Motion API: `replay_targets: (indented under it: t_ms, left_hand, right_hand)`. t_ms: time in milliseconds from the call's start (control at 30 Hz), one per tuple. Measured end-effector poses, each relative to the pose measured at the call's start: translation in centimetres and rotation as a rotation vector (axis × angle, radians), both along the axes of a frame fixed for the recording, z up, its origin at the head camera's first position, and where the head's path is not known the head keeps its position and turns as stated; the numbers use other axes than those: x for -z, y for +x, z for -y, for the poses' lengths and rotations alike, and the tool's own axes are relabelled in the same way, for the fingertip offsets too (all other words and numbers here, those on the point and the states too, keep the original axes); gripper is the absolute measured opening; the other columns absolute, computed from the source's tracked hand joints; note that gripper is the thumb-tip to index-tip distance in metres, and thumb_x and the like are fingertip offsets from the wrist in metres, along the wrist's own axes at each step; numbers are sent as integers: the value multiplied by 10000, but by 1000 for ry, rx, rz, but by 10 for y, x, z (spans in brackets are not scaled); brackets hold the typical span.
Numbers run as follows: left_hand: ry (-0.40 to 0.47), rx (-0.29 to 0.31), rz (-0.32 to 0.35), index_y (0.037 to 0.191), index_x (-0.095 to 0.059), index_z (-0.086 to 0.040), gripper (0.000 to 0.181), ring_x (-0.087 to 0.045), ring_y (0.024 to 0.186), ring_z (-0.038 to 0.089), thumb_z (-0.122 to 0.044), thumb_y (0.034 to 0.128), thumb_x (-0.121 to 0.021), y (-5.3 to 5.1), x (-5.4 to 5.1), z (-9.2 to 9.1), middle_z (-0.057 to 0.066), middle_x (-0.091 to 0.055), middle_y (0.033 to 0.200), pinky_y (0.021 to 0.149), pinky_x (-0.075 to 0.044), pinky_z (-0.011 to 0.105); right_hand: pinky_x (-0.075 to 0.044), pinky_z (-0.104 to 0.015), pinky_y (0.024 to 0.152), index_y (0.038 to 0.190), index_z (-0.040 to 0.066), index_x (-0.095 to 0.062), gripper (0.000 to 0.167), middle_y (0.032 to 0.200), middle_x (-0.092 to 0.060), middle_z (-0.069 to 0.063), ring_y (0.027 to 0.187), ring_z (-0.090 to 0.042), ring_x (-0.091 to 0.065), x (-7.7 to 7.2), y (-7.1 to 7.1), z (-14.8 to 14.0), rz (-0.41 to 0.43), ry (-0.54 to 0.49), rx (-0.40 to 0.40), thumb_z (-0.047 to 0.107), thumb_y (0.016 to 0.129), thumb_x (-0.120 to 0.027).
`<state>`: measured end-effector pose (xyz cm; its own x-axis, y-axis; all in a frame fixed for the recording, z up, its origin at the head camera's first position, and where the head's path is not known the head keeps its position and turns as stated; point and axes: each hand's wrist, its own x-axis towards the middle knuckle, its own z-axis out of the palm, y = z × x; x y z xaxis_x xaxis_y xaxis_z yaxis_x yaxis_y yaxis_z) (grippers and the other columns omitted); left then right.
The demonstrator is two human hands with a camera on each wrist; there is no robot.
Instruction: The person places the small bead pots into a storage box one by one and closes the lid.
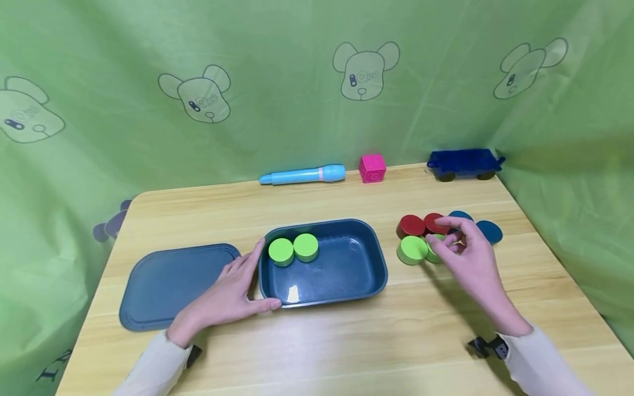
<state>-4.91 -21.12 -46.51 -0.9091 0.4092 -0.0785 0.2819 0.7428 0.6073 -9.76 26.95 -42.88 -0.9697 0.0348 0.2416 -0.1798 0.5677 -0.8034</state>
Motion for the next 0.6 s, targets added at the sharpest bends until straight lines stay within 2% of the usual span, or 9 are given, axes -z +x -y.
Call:
replay_targets:
  t_ms: [100, 233, 400, 600]
  left_hand:
    - [0, 1, 8, 1759, 91, -343, 1268, -200, 1599, 525, -786, 899, -730, 0, 0, -1, 83, -191, 1795, 1228, -123, 763]
    - [6, -1, 7, 1766, 72, -321, 1268, -209, 1595, 531, -771, 902, -740, 0, 1, -1, 75, -194, 1797, 1223, -134, 770]
    - [8, 0, -4, 1769, 61, -303, 1271, -220, 1591, 531, -744, 905, -760, 0, 0, 0, 85, -202, 1795, 1228, -143, 759]
    - [4, -3, 2, 1761, 80, -339, 1267, -218, 1594, 524, -755, 903, -754, -1, 0, -1, 78, -200, 1796, 1232, -143, 751]
  right_hand:
    - [-461, -170, 660, 1386, 34, -665, 426, 1036, -593, -143, 793, -182, -573, 4, 2, -9, 6, 43, 15, 208, 1024, -806]
    - [-460, -164, 681, 1420, 28, -651, 476, 1140, -577, -176, 820, -144, -576, 9, 3, -21, 46, 126, 15, 247, 1026, -806]
    - [-493, -202, 617, 1493, -47, -559, 617, 1325, -485, -268, 838, -149, -593, 20, 4, -30, 108, 189, -8, 209, 1003, -832]
    - [-480, -219, 577, 1541, -130, -462, 738, 1342, -458, -326, 820, -197, -574, 29, 0, -35, 157, 208, -19, 166, 982, -842]
